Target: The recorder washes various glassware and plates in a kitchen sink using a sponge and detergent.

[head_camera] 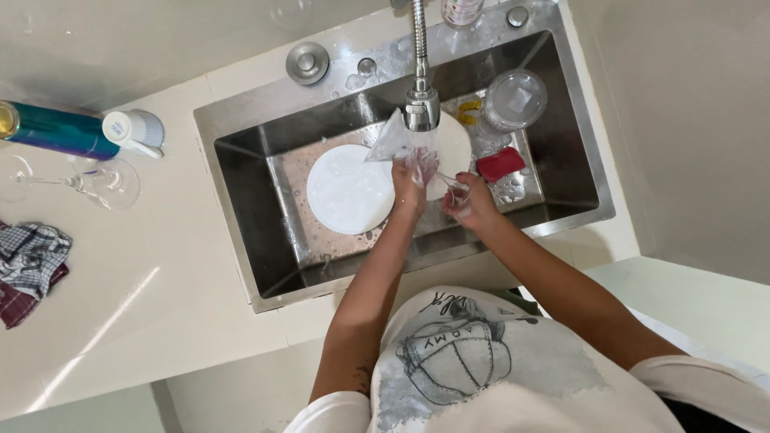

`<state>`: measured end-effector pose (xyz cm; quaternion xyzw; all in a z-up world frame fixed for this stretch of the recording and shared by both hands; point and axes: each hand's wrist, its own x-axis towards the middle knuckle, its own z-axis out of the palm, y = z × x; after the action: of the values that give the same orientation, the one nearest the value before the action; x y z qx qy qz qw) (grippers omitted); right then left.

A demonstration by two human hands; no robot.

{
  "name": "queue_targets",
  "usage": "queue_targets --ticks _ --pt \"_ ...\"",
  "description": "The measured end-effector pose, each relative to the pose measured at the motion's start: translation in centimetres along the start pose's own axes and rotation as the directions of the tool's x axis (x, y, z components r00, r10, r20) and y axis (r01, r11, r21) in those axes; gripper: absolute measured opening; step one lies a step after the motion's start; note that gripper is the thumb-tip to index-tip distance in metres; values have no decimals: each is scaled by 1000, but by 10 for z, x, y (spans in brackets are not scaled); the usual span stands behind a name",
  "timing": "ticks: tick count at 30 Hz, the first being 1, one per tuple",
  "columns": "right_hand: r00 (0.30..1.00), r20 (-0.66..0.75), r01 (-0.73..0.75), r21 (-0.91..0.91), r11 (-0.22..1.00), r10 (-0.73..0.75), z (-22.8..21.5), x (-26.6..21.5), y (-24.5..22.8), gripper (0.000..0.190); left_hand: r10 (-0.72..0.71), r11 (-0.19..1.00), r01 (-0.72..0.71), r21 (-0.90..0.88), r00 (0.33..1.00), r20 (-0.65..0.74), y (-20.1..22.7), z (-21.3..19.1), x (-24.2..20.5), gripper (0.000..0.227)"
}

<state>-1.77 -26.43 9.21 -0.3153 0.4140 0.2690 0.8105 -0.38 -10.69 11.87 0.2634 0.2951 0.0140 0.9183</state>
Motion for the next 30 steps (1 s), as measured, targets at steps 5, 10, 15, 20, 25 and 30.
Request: queue_targets --ticks 5,10,15,20,25,30 --pt "961 116 274 -463 843 -249 -28 1 5 55 38 979 -18 205 995 -93 -42 -44 43 26" --pt "526 634 706 -697 -124 -566 64 -68 -13 81 -53 460 -281 842 938 342 -52 -102 68 11" --pt "750 593 518 -802 -297 -294 116 -63 -28 47 45 18 -274 961 961 273 44 -32 -34 33" --pt "784 611 620 -769 156 -107 111 -27 -25 30 109 -303 -130 944 979 170 86 -20 -70 38" --pt "662 749 749 -660 53 -34 117 -56 -36 31 216 -433 -181 883 930 297 99 -19 -83 26" --pt "889 457 373 -764 527 32 139 -78 -34 33 297 -637 -250 729 793 532 86 -31 -86 28"
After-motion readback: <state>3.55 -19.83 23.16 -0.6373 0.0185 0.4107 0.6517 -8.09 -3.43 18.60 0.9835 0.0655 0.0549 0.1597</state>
